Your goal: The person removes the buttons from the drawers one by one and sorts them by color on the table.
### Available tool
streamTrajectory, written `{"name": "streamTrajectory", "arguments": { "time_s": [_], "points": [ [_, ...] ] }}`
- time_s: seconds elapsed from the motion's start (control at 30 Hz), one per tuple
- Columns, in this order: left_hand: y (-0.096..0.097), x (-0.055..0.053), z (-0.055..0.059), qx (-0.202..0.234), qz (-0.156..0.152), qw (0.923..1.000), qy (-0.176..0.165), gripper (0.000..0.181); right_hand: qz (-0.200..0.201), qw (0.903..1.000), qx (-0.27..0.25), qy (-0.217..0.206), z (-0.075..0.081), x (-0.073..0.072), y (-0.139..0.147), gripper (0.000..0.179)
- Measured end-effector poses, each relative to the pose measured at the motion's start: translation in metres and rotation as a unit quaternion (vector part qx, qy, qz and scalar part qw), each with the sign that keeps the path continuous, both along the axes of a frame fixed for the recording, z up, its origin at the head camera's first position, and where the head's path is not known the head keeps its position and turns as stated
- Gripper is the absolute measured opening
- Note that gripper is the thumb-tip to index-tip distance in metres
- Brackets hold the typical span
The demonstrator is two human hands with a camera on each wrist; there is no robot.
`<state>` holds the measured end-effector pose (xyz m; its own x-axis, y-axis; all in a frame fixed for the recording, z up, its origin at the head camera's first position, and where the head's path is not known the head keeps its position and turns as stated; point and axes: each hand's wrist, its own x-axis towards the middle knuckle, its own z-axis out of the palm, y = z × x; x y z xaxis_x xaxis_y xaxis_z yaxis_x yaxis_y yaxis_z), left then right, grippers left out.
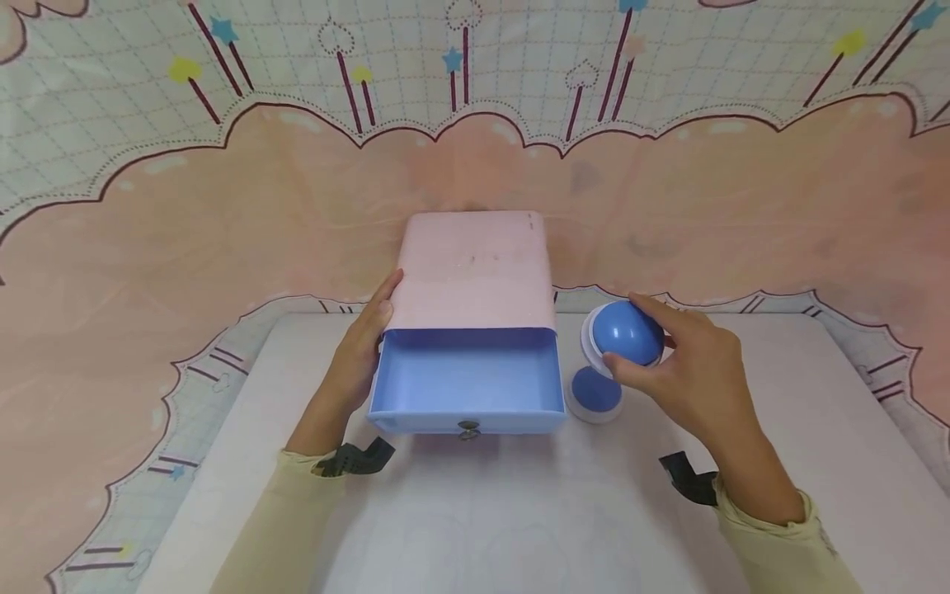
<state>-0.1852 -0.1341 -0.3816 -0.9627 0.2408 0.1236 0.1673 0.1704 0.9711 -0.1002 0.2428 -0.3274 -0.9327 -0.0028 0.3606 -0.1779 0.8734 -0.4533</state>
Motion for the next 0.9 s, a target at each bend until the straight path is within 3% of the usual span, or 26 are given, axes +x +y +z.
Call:
{"name": "streamTrajectory", "arguments": {
  "time_s": [0.67, 0.9],
  "points": [
    [-0.002, 0.0, -0.001, -0.001, 0.003, 1.0, -0.004, 0.047, -0.046, 0.9941, 0.057, -0.079, -0.052, -0.017, 0.045, 0.081],
    [0.0, -0.001, -0.001, 0.004, 0.001, 1.0, -0.001, 0.047, -0.047, 0.9909, 0.043, -0.118, -0.069, -0.021, 0.059, 0.08]
  ]
}}
